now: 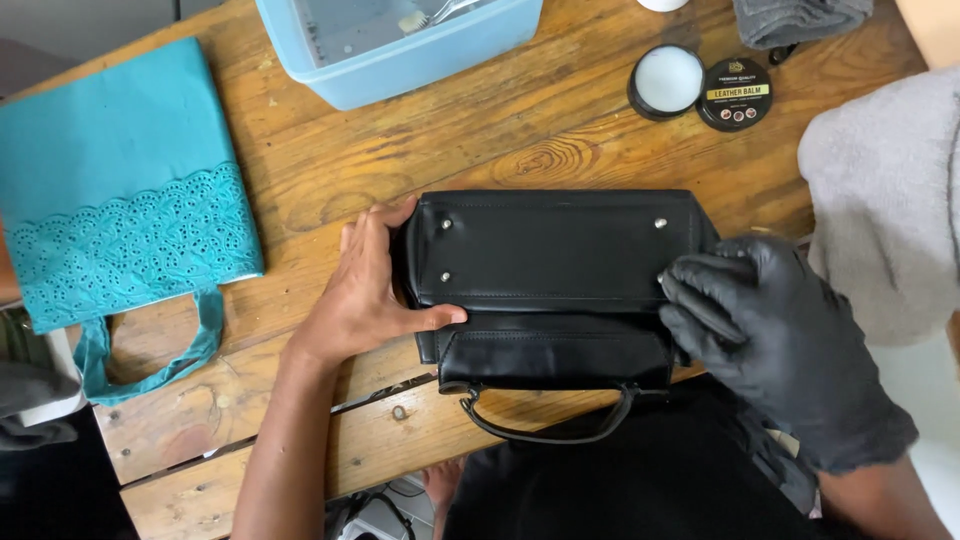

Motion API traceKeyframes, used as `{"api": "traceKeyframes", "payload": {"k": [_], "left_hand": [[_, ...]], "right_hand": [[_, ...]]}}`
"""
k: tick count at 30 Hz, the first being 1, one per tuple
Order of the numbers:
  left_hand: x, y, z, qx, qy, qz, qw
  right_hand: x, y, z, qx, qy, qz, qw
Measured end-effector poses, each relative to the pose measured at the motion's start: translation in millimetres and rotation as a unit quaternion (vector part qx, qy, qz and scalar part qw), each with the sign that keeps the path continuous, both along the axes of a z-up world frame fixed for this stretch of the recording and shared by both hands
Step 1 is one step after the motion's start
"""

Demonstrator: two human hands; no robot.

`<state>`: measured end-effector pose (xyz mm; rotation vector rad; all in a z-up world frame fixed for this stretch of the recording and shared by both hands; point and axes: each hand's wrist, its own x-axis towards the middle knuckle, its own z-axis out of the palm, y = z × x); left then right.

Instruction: Applying leather balm to a black handbag and buffing it to clean and shine the surface.

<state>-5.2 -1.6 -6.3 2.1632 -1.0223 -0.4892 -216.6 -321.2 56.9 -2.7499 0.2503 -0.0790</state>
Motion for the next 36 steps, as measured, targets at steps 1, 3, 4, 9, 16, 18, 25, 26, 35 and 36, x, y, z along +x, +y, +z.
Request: {"api": "traceKeyframes", "payload": {"k": [1,3,4,9,16,18,25,26,35,36], "left_hand": [[0.5,0.1,-1.3,-0.007,-0.010,-0.003,1.000],[-0.5,0.7,-3.4,-0.011,-0.018,-0.012,1.000],[0.1,1.1,-3.5,-0.010,-0.019,-0.015,1.000],[-0.2,1.6,-5.4,-0.013,-0.030,-0.019,0.999],[-1.9,1.4,-4.4,-0.015,-0.035,0.002,0.999],[-1.0,1.5,-4.0,-0.018,-0.044,0.000,0.999],[1.8,5.2,-8.4,-0.047,0.006,-0.007,0.999],[2.5,2.8,-5.1,-0.060,0.033,0.013,0.998],[0.9,3.1,-4.1,-0.013,-0.017,0.000,1.000],[0.0,2.2,-1.3,-0.013,-0.018,0.002,1.000]], "right_hand": [[-4.1,-2.3,-2.3,-0.016,-0.004,0.006,1.000],[-4.0,-7.4,-7.2,-0.030,-0.006,0.007,1.000],[3.5,-11.1,-8.6,0.021,-0.034,0.018,0.999],[30.5,-27.4,-33.0,-0.072,-0.153,0.080,0.982],[61.7,41.0,-17.7,-0.189,-0.135,0.148,0.961],[78.0,74.4,-10.3,-0.261,-0.114,0.122,0.951],[122.9,149.4,-16.3,-0.063,-0.133,0.096,0.984],[124.2,148.5,-23.8,-0.095,-0.121,0.085,0.984],[72.2,37.4,-4.4,-0.230,-0.036,0.102,0.967],[64.6,29.6,1.9,-0.230,-0.038,0.104,0.967]]}}
